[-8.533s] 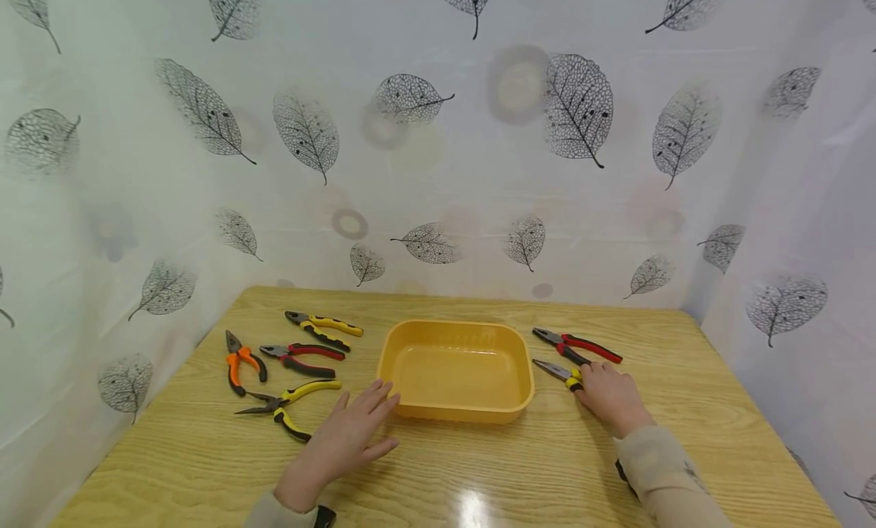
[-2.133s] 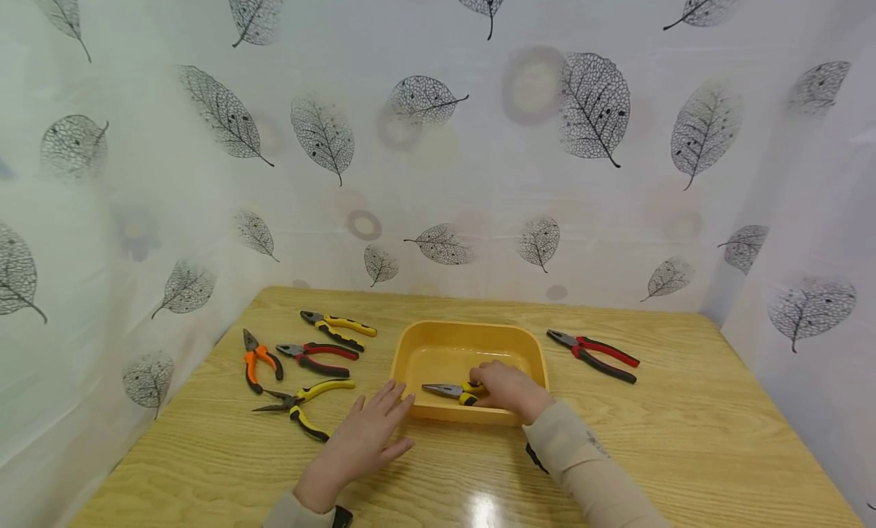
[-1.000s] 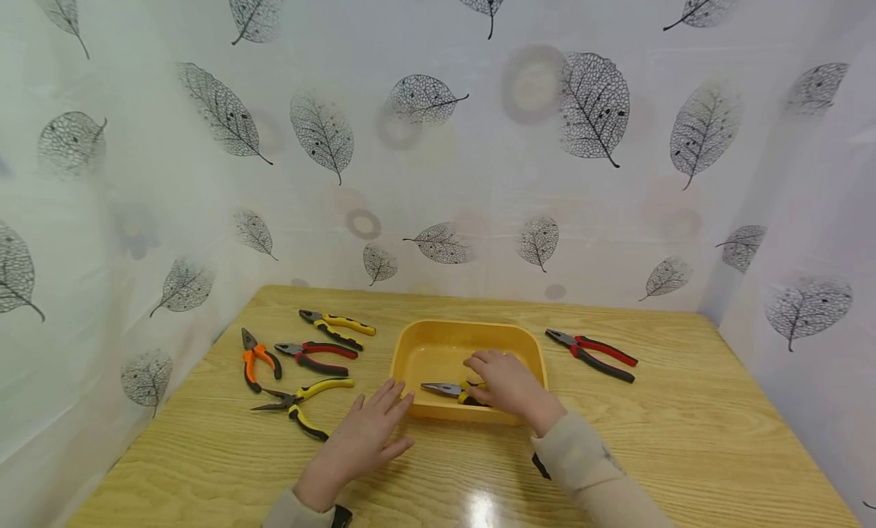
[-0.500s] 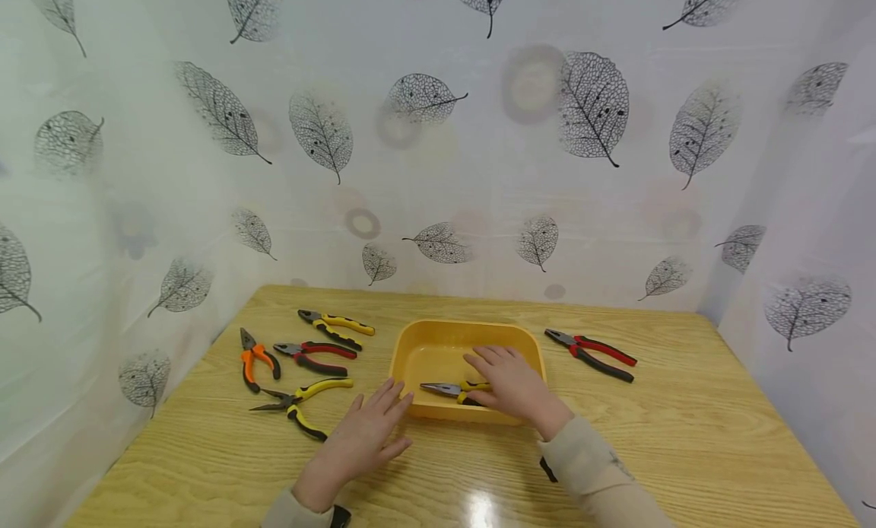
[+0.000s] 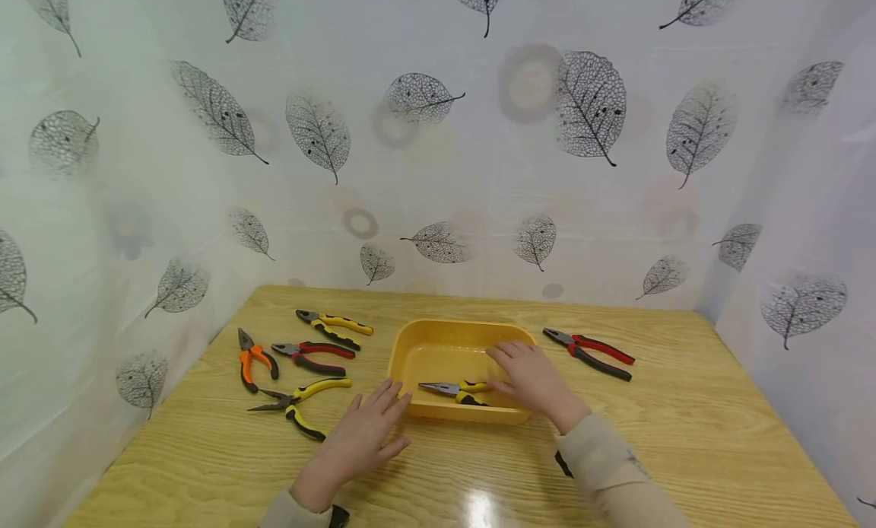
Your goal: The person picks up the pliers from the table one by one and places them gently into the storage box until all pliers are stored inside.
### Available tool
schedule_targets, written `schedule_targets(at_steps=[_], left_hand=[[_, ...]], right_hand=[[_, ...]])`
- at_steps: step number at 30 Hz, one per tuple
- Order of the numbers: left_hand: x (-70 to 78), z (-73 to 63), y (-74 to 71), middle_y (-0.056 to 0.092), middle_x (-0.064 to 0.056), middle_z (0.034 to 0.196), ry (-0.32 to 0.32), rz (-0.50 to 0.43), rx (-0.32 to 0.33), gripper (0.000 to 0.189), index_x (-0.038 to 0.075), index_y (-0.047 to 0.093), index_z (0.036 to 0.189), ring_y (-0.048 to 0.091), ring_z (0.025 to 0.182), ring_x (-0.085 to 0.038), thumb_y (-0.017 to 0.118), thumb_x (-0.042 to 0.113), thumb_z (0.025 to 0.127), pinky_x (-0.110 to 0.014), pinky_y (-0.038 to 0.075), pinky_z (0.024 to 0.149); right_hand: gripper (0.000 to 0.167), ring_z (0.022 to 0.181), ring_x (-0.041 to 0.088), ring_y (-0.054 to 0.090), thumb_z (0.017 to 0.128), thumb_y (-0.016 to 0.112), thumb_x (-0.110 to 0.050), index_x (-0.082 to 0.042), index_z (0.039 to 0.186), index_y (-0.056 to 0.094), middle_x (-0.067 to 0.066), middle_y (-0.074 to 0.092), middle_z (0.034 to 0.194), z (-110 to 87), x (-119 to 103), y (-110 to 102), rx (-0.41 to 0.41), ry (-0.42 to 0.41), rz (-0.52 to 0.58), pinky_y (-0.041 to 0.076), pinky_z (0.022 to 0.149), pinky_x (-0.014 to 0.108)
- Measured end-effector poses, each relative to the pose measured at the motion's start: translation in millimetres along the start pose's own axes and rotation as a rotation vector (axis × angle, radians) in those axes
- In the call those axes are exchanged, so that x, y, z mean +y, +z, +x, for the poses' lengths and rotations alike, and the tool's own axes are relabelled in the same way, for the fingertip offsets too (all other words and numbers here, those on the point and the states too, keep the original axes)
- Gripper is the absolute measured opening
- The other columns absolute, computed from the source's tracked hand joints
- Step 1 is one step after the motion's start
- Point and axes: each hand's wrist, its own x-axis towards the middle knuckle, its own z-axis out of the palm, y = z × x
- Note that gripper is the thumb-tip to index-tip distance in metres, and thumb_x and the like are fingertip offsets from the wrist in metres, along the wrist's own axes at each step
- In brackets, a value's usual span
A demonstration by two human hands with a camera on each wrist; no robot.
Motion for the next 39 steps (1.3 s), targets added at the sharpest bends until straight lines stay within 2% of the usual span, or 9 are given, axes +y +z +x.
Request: schedule_targets(at_steps=[3,11,21,32,39], left_hand=[[0.0,-0.2,0.1,0.028,-0.012,0.141,0.000,0.001,-0.002,0.061,0.012,0.038,0.135,0.021,0.130,-0.026,0.050,0.046,0.086,-0.056,0.028,0.094],[-1.2,-0.4,0.9,0.029,-0.012,0.141,0.004,0.015,-0.004,0.061,0.012,0.038,0.135,0.021,0.129,-0.026,0.050,0.046,0.086,-0.056,0.028,0.093],[-2.3,0.6,1.6,0.028,-0.012,0.141,0.006,-0.001,-0.009,0.061,0.012,0.037,0.136,0.020,0.130,-0.026,0.050,0.045,0.086,-0.056,0.027,0.094],[-2.3,1.1,3.8,0.028,-0.012,0.141,0.006,0.003,0.005,0.061,0.012,0.037,0.135,0.020,0.130,-0.026,0.050,0.046,0.086,-0.056,0.027,0.094],[-2.8,1.3,3.6,0.029,-0.012,0.140,0.007,0.007,0.004,0.061,0.012,0.038,0.135,0.021,0.129,-0.026,0.050,0.046,0.086,-0.056,0.028,0.094]], right_hand=[[0.048,0.101,0.036,0.050,0.077,0.067,-0.029,0.001,0.112,0.057,0.017,0.056,0.110,-2.4,3.8,-1.4,-0.002,0.018,-0.012,0.039,0.081,0.054],[0.049,0.104,0.035,0.049,0.080,0.065,-0.031,0.000,0.116,0.055,0.016,0.054,0.114,-7.2,18.3,-1.2,-0.068,0.102,-0.023,0.038,0.084,0.053],[0.045,0.104,0.038,0.048,0.081,0.063,-0.031,-0.001,0.114,0.056,0.018,0.054,0.114,-8.3,33.8,-3.0,-0.061,0.158,-0.057,0.038,0.083,0.054],[0.047,0.107,0.041,0.044,0.084,0.061,-0.027,0.003,0.119,0.051,0.024,0.049,0.118,-11.1,57.8,-8.2,-0.061,0.279,0.043,0.036,0.085,0.055],[0.052,0.111,0.043,0.039,0.088,0.054,-0.032,0.004,0.124,0.045,0.026,0.044,0.122,-17.3,74.1,-10.0,-0.097,0.407,0.118,0.034,0.086,0.057]])
